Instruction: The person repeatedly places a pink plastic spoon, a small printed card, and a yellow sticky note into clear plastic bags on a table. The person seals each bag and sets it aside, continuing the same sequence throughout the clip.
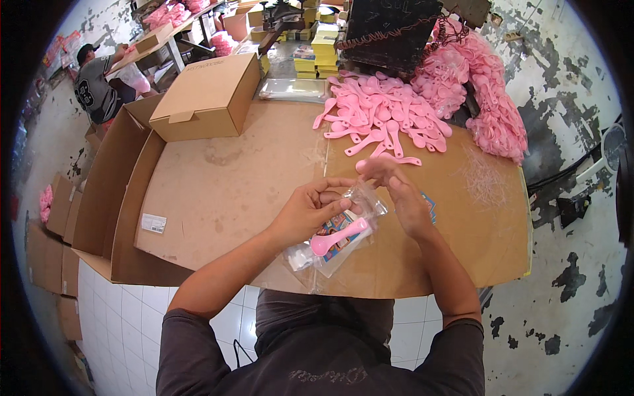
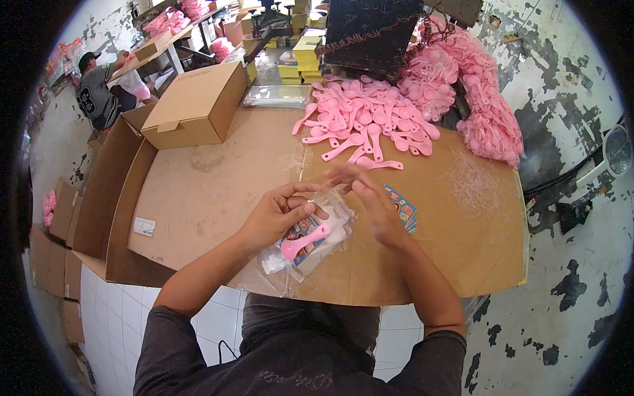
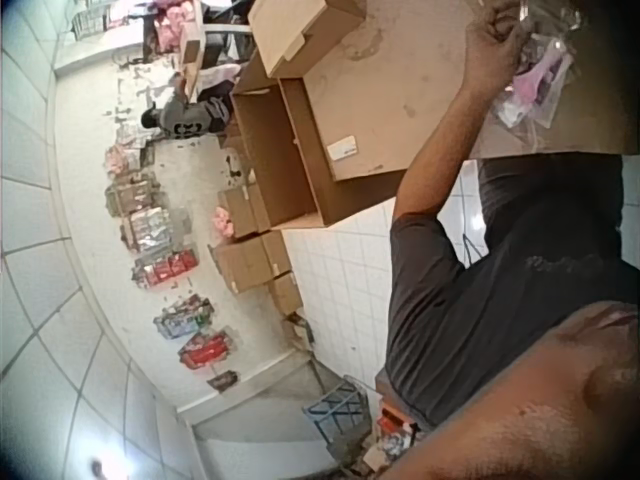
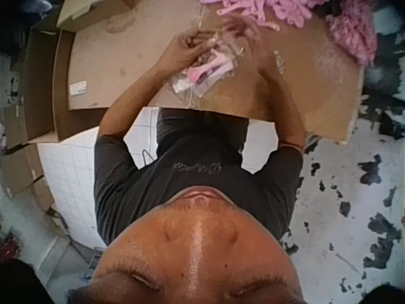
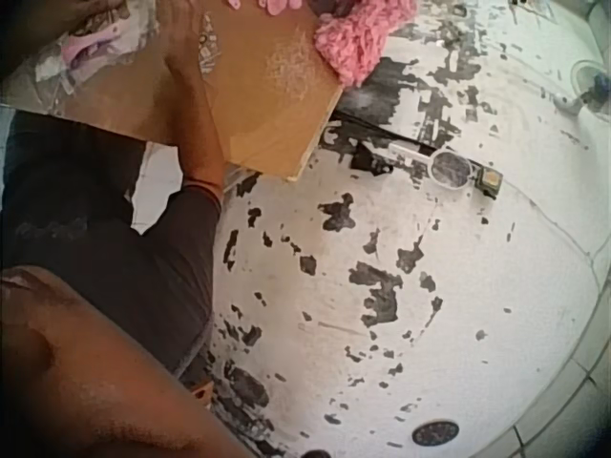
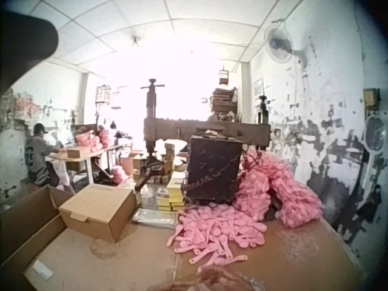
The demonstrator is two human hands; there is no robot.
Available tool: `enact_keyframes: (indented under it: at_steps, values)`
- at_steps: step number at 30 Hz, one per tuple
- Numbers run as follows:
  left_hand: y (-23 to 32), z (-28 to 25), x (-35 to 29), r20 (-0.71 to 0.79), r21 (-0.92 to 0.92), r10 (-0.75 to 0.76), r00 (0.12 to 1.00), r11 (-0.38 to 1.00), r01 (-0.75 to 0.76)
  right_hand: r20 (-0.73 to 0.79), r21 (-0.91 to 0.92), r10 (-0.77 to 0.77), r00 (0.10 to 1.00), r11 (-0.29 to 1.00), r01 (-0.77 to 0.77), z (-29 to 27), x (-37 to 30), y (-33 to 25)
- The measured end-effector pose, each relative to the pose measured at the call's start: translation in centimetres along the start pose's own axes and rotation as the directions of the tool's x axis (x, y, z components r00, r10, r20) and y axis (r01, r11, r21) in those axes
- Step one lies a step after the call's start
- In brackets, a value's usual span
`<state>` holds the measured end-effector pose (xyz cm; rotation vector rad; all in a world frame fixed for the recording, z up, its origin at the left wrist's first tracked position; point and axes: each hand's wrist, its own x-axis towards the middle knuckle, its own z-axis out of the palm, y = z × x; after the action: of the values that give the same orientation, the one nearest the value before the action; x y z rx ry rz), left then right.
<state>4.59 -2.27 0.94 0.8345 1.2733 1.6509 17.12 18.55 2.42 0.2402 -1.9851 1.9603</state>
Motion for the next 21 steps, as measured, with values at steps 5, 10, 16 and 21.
enact_keyframes:
  at_steps: [5, 10, 16, 21]
  values:
    - [0.6, 0.2, -0.2, 0.11, 0.017, 0.0, 0.994, 1.0, -0.001, 0.028, -0.235, -0.104, 0.994, 0.966, 0.107, 1.3, 0.0, -2.9]
    - [0.7, 0.4, -0.1, 0.15, -0.136, 0.217, 0.965, 0.971, -0.197, 0.297, -0.357, -0.233, 0.926, 0.872, 0.334, 0.5, 0.6, -7.8]
    - [2.1, 0.3, -1.2, 0.202, 0.384, 0.335, 0.92, 0.837, -0.389, 0.181, -0.848, -0.183, 0.966, 0.469, 0.247, 1.9, 0.6, -11.6]
    - [3.8, 2.3, -2.3, 0.233, 0.487, 0.341, 0.911, 0.77, -0.413, 0.057, -0.737, -0.068, 0.996, 0.67, 0.089, 2.7, -0.1, -11.4]
